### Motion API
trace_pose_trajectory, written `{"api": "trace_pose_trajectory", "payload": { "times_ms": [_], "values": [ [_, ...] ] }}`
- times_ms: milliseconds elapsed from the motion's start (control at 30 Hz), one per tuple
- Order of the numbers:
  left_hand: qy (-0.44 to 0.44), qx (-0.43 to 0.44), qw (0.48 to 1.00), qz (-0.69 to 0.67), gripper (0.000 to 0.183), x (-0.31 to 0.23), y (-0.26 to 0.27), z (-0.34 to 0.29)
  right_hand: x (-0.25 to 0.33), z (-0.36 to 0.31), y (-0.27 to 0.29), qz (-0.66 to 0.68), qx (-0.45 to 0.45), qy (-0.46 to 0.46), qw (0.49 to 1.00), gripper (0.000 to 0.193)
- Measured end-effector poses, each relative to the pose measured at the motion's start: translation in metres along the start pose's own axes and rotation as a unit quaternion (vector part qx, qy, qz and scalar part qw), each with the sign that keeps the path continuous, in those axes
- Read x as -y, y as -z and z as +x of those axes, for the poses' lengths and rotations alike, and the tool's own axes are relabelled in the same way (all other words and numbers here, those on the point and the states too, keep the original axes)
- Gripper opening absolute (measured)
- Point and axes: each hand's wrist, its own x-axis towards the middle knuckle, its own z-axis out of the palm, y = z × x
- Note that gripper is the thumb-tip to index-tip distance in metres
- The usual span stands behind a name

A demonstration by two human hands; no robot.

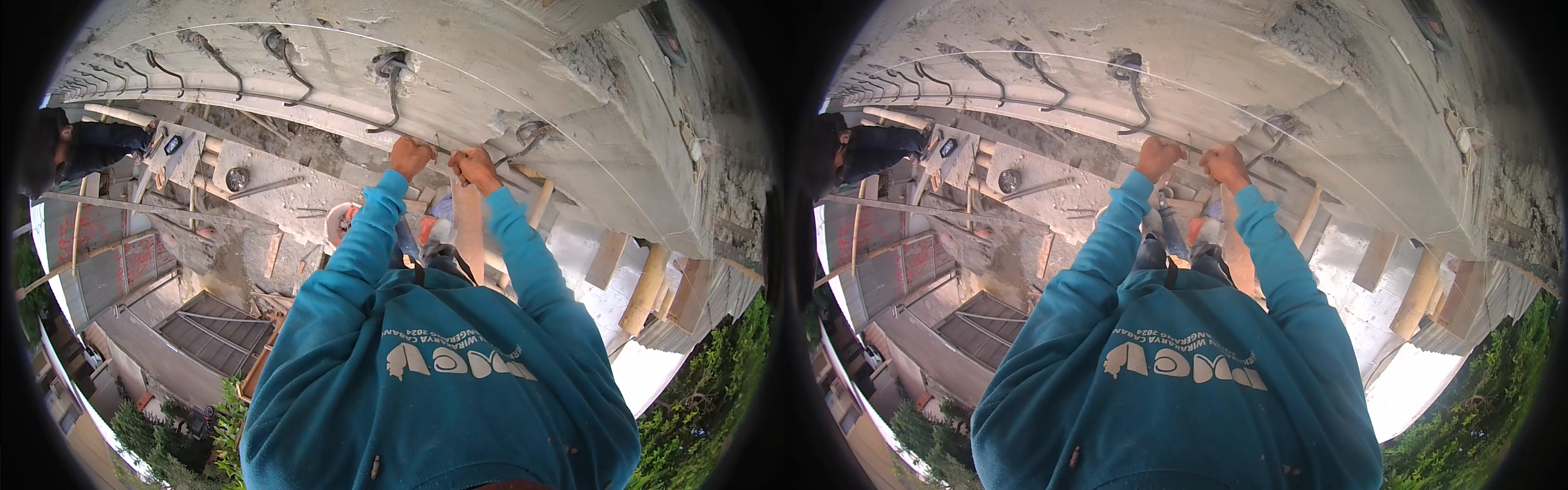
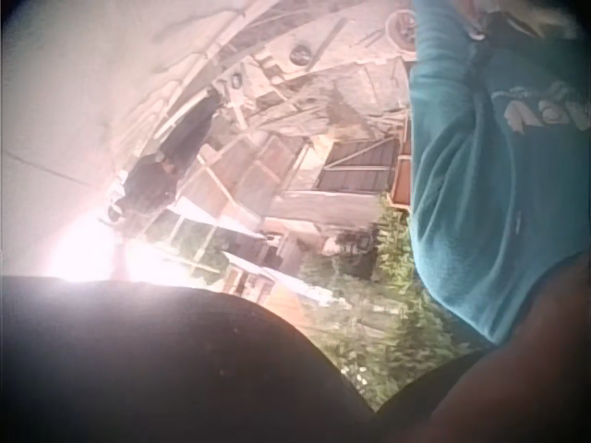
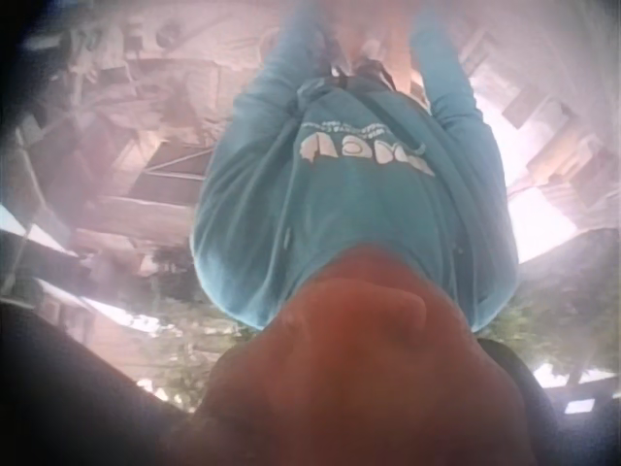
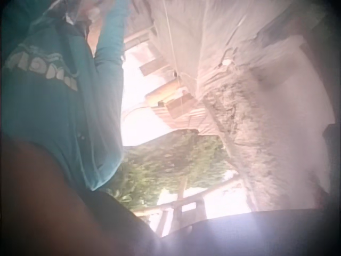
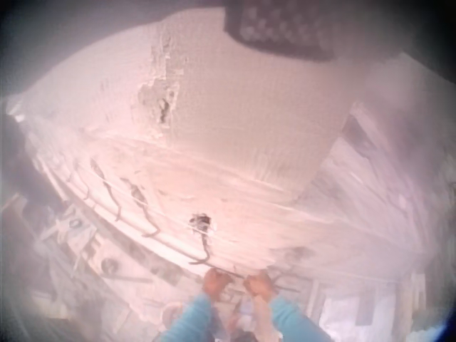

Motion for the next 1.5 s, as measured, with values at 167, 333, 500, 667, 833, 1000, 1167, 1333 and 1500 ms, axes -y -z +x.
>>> {"api": "trace_pose_trajectory", "payload": {
  "times_ms": [167, 333, 500, 667, 833, 1000, 1167, 1333, 1500],
  "values": [
    [0.023, 0.040, 0.997, 0.064, 0.017, 0.002, 0.001, 0.022, -0.026, -0.006, -0.030, 0.098, -0.049, 0.010, 0.994, 0.031],
    [0.000, 0.001, 0.963, 0.270, 0.021, -0.028, -0.016, 0.015, -0.017, -0.020, -0.098, 0.285, -0.107, 0.014, 0.952, 0.027],
    [-0.115, -0.004, 0.893, 0.436, 0.026, -0.056, -0.055, -0.011, -0.073, 0.049, -0.140, 0.657, 0.064, 0.199, 0.725, 0.025],
    [-0.076, 0.058, 0.883, 0.460, 0.043, -0.068, -0.034, -0.008, -0.042, -0.004, -0.100, 0.318, -0.018, 0.208, 0.925, 0.031],
    [-0.037, -0.041, 0.906, 0.421, 0.063, -0.027, 0.024, -0.011, -0.008, -0.040, -0.022, 0.164, -0.078, 0.030, 0.983, 0.033],
    [0.208, 0.111, 0.972, 0.009, 0.058, 0.005, 0.021, -0.019, 0.041, -0.040, -0.002, 0.100, -0.099, -0.047, 0.989, 0.047],
    [0.097, 0.068, 0.982, -0.149, 0.030, 0.011, 0.010, -0.016, 0.025, -0.010, -0.003, -0.015, -0.053, 0.000, 0.998, 0.035],
    [0.034, 0.050, 0.997, 0.049, 0.020, 0.004, 0.013, 0.019, 0.009, -0.006, -0.024, -0.109, -0.077, 0.023, 0.991, 0.018],
    [-0.044, -0.032, 0.936, 0.348, 0.021, -0.052, -0.031, 0.001, -0.038, -0.005, -0.090, -0.264, -0.266, 0.257, 0.891, 0.019]
  ]
}}
